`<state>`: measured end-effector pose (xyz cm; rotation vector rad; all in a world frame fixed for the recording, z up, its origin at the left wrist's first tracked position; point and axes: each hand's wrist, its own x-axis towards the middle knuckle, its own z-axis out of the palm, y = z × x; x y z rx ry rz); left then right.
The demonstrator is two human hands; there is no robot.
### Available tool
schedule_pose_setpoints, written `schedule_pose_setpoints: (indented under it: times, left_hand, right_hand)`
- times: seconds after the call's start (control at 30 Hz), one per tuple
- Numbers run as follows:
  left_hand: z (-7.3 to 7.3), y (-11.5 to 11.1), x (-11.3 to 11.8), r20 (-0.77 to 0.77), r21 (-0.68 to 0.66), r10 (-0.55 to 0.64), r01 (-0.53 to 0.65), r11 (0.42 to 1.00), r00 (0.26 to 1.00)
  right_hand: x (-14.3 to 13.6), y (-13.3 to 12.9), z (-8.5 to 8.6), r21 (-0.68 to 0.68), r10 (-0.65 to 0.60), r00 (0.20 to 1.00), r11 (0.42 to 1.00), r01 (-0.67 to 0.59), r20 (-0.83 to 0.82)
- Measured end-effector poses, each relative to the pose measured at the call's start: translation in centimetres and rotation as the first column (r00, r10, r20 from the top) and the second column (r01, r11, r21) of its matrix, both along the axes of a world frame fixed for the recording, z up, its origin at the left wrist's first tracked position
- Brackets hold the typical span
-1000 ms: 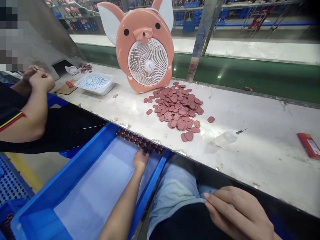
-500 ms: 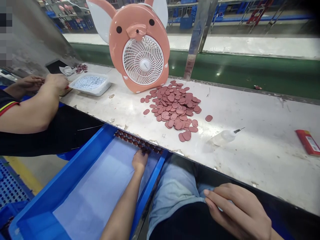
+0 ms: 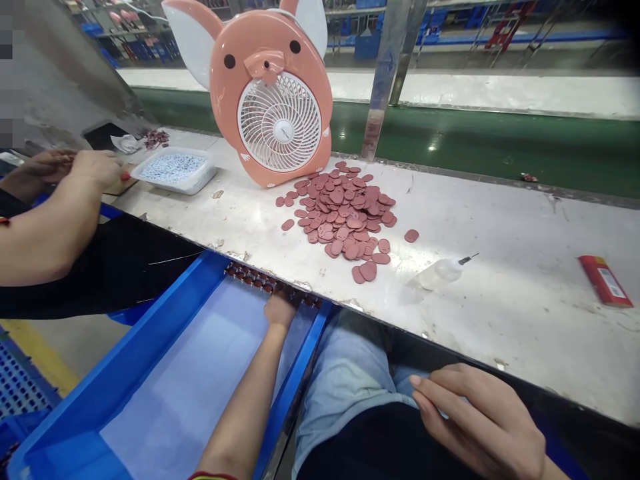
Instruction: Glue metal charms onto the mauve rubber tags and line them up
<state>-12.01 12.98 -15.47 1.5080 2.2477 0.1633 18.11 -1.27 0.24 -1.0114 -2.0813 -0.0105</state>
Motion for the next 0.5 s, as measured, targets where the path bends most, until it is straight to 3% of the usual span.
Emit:
schedule_pose_setpoints:
  times: [0.3, 0.5]
  left_hand:
    - [-0.3, 0.09, -0.04, -0.003, -0.016, 0.022, -0.022, 1.0, 1.0]
    - [0.66, -0.27, -0.33, 0.025, 0.104, 0.07, -0.072, 0.992, 0.997]
  right_hand:
    - [-0.01, 0.12, -0.02, 0.014, -0.038, 0.999, 0.999, 0.038, 0.002]
    - [0.25, 0.26, 0.09, 0.036, -0.068, 0.998, 0.997, 0.068, -0.005]
